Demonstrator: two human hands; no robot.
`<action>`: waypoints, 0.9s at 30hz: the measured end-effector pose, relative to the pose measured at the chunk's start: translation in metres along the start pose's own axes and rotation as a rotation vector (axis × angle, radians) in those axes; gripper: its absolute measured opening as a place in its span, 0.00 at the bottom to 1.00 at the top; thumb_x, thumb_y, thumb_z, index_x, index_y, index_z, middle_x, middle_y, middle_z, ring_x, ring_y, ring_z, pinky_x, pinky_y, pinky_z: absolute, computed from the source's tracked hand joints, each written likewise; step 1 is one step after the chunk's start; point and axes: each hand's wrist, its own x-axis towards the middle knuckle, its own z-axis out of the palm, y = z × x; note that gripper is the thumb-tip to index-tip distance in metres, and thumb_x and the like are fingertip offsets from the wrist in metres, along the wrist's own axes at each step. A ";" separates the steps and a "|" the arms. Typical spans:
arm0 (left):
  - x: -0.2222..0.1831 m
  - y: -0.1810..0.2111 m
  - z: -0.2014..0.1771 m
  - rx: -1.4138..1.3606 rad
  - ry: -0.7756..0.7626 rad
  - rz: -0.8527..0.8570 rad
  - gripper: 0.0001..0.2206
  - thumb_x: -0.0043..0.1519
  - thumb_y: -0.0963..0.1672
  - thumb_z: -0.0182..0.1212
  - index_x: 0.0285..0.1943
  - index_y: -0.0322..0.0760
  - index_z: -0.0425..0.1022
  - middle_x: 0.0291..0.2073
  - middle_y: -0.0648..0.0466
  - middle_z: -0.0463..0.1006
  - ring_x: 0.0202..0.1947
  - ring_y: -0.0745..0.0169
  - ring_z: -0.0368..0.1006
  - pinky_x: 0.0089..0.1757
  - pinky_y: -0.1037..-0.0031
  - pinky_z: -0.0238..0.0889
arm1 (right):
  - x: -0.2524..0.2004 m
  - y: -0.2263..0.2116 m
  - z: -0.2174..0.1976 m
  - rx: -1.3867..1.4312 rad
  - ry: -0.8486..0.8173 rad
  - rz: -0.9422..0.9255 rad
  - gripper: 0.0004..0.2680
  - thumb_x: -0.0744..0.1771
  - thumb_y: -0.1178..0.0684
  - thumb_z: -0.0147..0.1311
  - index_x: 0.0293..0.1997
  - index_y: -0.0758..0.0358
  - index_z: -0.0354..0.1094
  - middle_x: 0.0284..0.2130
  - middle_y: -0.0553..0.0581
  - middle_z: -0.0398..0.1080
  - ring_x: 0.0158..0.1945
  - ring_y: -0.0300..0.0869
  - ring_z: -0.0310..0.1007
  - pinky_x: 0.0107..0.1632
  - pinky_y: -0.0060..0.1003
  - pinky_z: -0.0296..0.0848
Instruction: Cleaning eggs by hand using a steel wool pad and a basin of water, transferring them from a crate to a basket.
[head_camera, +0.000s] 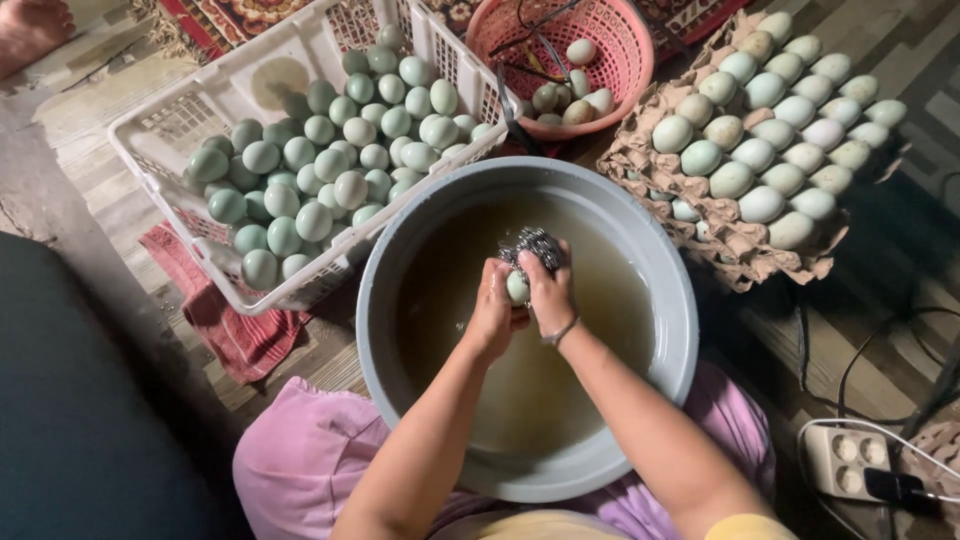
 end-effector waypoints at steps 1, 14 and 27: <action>-0.001 0.000 0.004 0.003 0.000 0.000 0.11 0.73 0.54 0.39 0.47 0.50 0.60 0.20 0.55 0.55 0.12 0.69 0.50 0.16 0.83 0.48 | -0.012 -0.010 -0.002 0.003 0.002 0.001 0.15 0.67 0.47 0.60 0.54 0.60 0.63 0.40 0.64 0.73 0.42 0.51 0.74 0.46 0.45 0.73; 0.025 -0.030 -0.013 -0.118 0.143 0.016 0.14 0.67 0.53 0.47 0.48 0.45 0.67 0.28 0.44 0.72 0.22 0.53 0.68 0.19 0.72 0.62 | -0.036 -0.056 -0.007 -0.163 -0.066 -0.114 0.20 0.66 0.46 0.59 0.61 0.57 0.54 0.41 0.72 0.73 0.44 0.65 0.77 0.44 0.54 0.76; 0.003 -0.011 0.001 -0.052 0.082 -0.025 0.16 0.70 0.55 0.42 0.60 0.50 0.61 0.29 0.51 0.61 0.19 0.62 0.57 0.17 0.80 0.53 | -0.005 -0.013 -0.001 -0.044 -0.041 -0.239 0.18 0.66 0.51 0.60 0.60 0.63 0.58 0.40 0.69 0.72 0.44 0.59 0.76 0.45 0.51 0.76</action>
